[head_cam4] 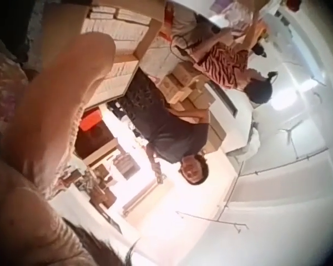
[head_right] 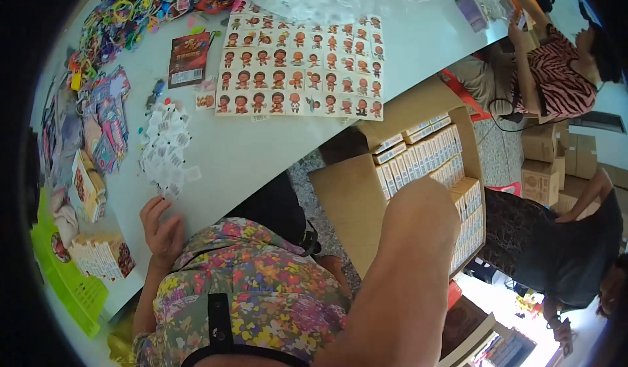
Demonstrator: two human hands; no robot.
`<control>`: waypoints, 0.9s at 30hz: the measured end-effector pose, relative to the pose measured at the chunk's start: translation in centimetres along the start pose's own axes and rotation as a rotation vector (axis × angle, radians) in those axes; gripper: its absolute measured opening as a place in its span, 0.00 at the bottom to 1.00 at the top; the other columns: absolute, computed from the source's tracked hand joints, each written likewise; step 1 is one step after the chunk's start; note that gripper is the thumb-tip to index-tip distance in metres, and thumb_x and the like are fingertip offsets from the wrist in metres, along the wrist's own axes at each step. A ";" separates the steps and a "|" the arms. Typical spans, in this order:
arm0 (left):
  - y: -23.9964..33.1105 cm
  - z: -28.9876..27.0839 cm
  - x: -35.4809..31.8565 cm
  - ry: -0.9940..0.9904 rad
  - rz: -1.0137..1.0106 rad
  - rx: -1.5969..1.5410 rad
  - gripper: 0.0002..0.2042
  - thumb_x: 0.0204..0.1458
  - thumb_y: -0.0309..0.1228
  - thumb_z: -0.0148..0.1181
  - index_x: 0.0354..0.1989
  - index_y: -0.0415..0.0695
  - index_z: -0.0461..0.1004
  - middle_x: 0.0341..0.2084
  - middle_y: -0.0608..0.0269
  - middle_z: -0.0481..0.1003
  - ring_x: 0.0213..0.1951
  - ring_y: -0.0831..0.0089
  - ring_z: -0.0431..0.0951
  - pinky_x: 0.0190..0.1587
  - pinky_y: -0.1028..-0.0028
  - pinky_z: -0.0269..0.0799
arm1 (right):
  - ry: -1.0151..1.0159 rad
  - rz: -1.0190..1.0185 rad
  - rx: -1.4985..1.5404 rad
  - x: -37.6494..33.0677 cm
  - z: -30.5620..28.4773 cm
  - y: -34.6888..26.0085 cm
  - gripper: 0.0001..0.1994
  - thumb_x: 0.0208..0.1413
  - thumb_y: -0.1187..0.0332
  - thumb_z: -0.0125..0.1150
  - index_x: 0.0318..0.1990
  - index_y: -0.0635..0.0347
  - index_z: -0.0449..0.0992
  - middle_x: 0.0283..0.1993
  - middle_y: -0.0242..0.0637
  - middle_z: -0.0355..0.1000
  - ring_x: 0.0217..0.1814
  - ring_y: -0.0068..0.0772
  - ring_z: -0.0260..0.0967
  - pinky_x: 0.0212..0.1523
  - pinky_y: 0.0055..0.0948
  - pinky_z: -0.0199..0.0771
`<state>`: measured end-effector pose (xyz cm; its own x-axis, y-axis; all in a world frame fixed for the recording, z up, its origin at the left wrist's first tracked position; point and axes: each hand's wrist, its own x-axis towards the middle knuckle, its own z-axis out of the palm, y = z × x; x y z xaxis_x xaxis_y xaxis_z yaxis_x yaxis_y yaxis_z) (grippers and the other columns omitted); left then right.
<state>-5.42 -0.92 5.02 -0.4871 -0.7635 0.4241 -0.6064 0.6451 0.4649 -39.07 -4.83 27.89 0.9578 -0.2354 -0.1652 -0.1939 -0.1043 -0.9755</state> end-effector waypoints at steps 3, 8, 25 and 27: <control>-0.3 0.0 -1.1 0.014 -0.068 0.072 0.16 0.39 0.16 0.63 0.38 0.42 0.72 0.47 0.49 0.72 0.52 0.45 0.69 0.53 0.54 0.65 | -0.084 -0.029 0.047 0.2 -1.7 1.5 0.06 0.53 0.72 0.53 0.28 0.65 0.72 0.28 0.43 0.70 0.26 0.41 0.68 0.22 0.33 0.66; -0.4 1.0 0.7 0.032 -0.133 0.062 0.17 0.36 0.18 0.64 0.39 0.44 0.72 0.47 0.51 0.72 0.52 0.47 0.69 0.53 0.55 0.64 | -0.055 -0.315 -0.100 0.6 -2.6 3.5 0.06 0.51 0.71 0.54 0.27 0.65 0.72 0.25 0.42 0.68 0.24 0.41 0.67 0.21 0.34 0.65; -6.7 -9.6 2.2 0.225 -0.357 0.489 0.18 0.46 0.38 0.65 0.42 0.42 0.73 0.41 0.53 0.73 0.46 0.55 0.72 0.51 0.61 0.66 | 0.267 -0.570 -0.423 8.6 2.8 4.1 0.05 0.42 0.70 0.62 0.28 0.59 0.77 0.24 0.32 0.75 0.21 0.31 0.70 0.23 0.33 0.69; -9.2 -13.0 1.5 0.021 -0.830 0.856 0.27 0.45 0.49 0.64 0.47 0.41 0.69 0.40 0.51 0.74 0.46 0.54 0.74 0.49 0.60 0.68 | 0.351 -0.488 -0.423 11.9 2.3 7.6 0.12 0.40 0.72 0.65 0.37 0.60 0.79 0.25 0.33 0.75 0.20 0.30 0.69 0.21 0.28 0.66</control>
<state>7.57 -7.64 11.47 0.2577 -0.9320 0.2550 -0.9574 -0.2819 -0.0629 -28.67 -6.17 18.22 0.8453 -0.3548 0.3994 0.1042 -0.6236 -0.7747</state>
